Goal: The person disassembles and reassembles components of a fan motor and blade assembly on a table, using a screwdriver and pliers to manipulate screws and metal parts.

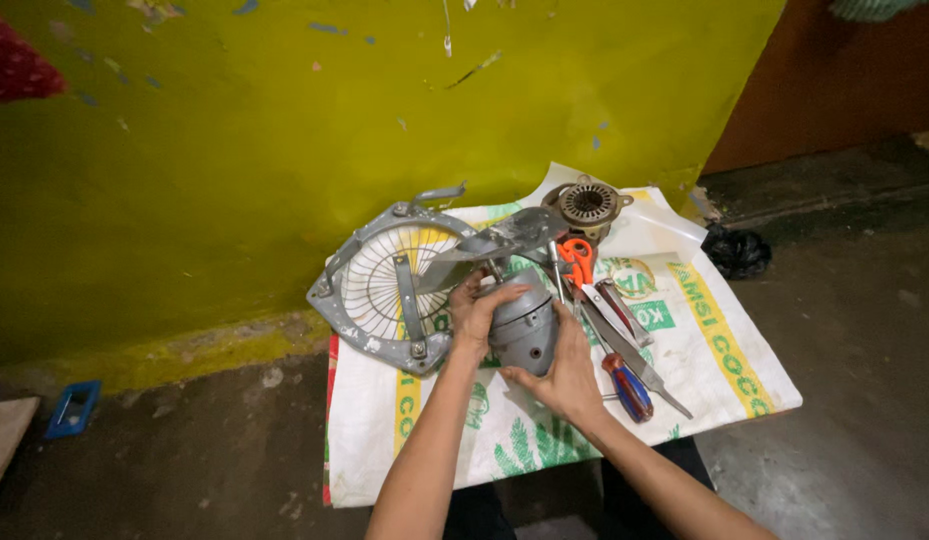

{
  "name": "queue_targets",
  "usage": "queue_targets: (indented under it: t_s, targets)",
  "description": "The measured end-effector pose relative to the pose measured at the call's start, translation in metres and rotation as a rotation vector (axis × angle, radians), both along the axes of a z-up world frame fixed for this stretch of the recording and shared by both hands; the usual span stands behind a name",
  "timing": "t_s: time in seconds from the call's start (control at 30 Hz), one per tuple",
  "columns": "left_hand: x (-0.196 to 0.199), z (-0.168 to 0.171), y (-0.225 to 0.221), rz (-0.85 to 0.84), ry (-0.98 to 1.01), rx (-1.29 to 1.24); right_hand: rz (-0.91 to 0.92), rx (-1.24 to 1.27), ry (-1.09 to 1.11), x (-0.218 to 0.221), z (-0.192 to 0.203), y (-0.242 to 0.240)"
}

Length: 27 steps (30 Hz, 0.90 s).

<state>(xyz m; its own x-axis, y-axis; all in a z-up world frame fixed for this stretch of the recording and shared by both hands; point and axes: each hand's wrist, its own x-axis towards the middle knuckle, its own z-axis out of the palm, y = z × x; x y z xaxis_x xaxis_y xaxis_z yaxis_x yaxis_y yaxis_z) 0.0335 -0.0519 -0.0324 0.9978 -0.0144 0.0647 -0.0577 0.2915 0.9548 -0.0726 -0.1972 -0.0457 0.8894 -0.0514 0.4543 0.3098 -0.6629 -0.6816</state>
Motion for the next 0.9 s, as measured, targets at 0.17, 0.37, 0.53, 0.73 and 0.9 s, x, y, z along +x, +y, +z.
queue_targets:
  t_s: [0.17,0.37,0.53,0.73,0.9]
  targets:
    - [-0.001,0.004,-0.006,0.050,0.132,-0.158,0.034,0.321,0.058,-0.010,0.004,-0.015]
    - [0.012,-0.008,-0.022,0.017,0.111,-0.434,0.018,0.704,-0.008,-0.008,0.025,-0.015]
    - [0.010,-0.021,-0.010,-0.017,0.210,-0.516,-0.026,0.640,0.068,-0.006,0.048,-0.009]
    - [0.011,-0.036,0.011,-0.008,0.242,-0.671,0.021,0.166,-0.283,-0.010,0.053,0.004]
    - [0.009,-0.041,0.011,0.031,0.283,-0.630,0.035,0.099,-0.279,-0.016,0.047,0.003]
